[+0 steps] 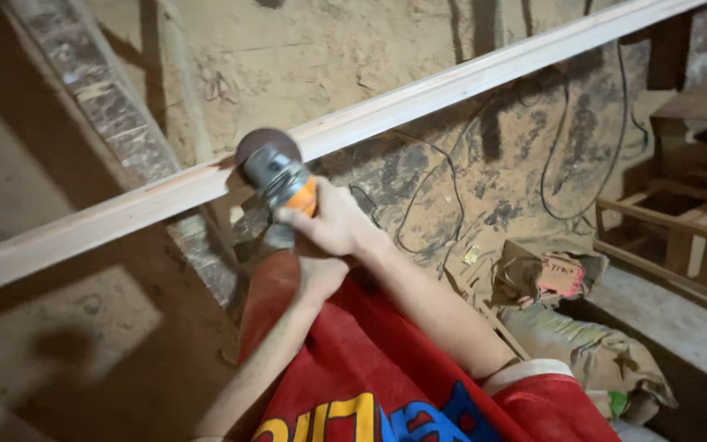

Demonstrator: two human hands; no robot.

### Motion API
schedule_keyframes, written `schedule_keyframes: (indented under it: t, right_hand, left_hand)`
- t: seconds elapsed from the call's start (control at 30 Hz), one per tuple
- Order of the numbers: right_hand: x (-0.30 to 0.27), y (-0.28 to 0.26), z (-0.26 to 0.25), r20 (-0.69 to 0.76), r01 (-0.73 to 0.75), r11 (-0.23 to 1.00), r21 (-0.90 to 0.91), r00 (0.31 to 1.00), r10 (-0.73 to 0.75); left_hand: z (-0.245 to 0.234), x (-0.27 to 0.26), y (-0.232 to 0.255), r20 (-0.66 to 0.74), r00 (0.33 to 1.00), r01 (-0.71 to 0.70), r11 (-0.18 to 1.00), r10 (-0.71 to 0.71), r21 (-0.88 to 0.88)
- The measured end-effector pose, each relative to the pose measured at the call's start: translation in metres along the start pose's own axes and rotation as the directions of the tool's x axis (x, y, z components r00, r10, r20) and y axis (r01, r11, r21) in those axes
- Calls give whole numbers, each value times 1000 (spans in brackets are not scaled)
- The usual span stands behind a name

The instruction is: The person sands a long wooden plank using a handheld power tool with a sanding disc. They move the tool along the wood's surface while holding the plank steady, creating sawdust.

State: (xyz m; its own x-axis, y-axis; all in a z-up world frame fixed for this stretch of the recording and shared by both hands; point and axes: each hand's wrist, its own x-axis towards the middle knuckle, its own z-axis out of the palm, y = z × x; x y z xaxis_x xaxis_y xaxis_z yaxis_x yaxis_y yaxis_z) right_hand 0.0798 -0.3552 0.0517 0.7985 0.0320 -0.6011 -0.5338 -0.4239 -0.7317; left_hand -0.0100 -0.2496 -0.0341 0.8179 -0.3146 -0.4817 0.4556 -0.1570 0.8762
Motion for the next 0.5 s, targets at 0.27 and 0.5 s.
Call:
schedule_keyframes:
  t: [0.27,0.5]
  right_hand:
    - [-24,44,-60,-243,-47,983,176,966,90]
    - [-38,126,-141,-391,-120,961,249,895,213]
  left_hand:
    - [65,20,31,167,984,61,998,-58,-18]
    - [157,65,55,371,918,108,988,-143,112]
